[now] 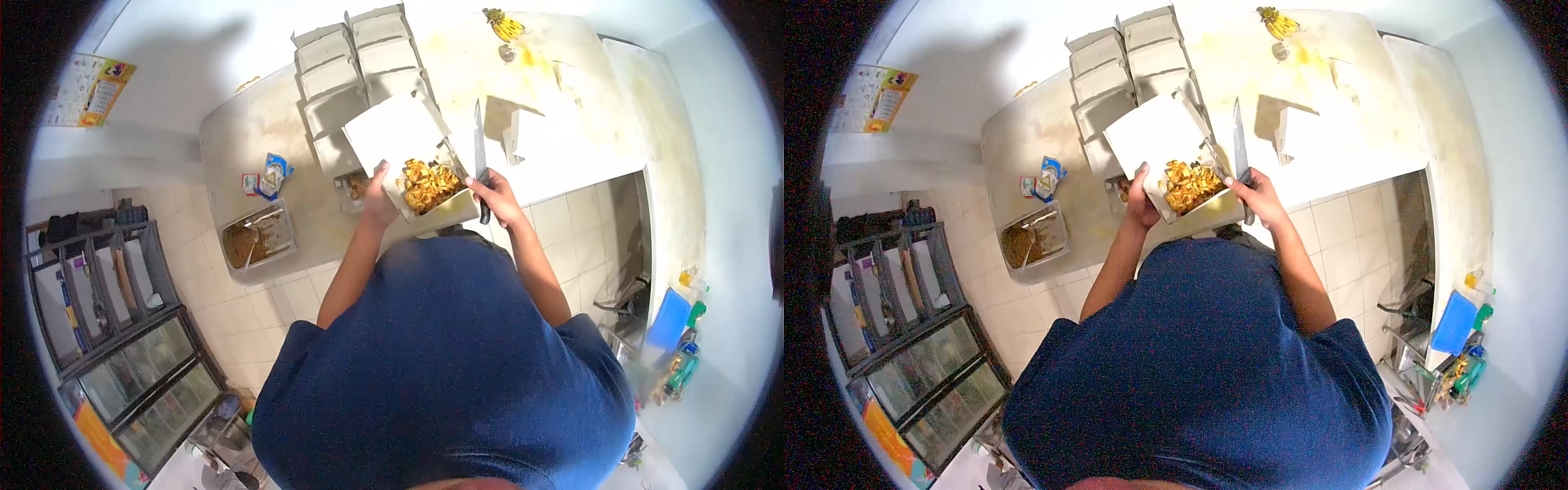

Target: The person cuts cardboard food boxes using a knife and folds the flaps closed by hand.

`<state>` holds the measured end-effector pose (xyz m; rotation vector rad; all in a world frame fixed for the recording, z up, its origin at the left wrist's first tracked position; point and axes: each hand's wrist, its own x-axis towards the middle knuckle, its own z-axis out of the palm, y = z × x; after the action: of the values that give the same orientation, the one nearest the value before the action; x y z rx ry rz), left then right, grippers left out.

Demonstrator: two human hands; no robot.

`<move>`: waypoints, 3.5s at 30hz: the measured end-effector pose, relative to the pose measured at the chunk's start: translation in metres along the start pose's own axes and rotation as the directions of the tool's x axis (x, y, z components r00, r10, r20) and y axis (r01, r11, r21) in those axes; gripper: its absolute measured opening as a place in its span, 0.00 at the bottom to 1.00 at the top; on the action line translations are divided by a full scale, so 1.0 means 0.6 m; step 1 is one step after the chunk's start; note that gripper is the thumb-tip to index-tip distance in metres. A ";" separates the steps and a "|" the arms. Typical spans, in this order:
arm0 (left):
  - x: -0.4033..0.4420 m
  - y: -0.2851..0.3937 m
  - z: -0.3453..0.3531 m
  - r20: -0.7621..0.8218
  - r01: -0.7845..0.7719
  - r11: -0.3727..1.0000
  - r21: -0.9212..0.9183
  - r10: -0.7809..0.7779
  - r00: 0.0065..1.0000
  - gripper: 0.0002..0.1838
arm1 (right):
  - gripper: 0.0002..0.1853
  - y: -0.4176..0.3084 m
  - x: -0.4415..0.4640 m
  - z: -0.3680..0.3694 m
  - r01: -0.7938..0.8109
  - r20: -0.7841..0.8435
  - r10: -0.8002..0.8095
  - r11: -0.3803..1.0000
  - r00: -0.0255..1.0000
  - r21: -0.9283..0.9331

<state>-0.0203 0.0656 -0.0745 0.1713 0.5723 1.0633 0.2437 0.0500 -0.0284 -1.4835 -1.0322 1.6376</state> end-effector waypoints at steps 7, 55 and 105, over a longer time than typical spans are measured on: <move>0.030 -0.009 -0.021 -0.220 -0.190 0.892 0.409 0.298 0.929 0.23 | 0.15 0.019 -0.005 0.007 -0.039 0.019 0.038 0.998 0.999 0.058; 0.007 0.015 -0.069 -0.190 -0.233 0.619 0.750 0.540 0.820 0.23 | 0.15 0.027 0.005 0.008 -0.056 0.021 0.058 0.997 0.998 -0.050; -0.008 0.053 -0.024 -0.249 -0.048 0.651 0.757 0.356 0.901 0.29 | 0.20 0.062 0.015 0.013 0.191 -0.050 -0.187 0.978 0.981 0.087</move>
<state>-0.0539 0.0751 -0.0721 0.7824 1.3680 1.0347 0.2359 0.0405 -0.0651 -1.3125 -1.0284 1.4932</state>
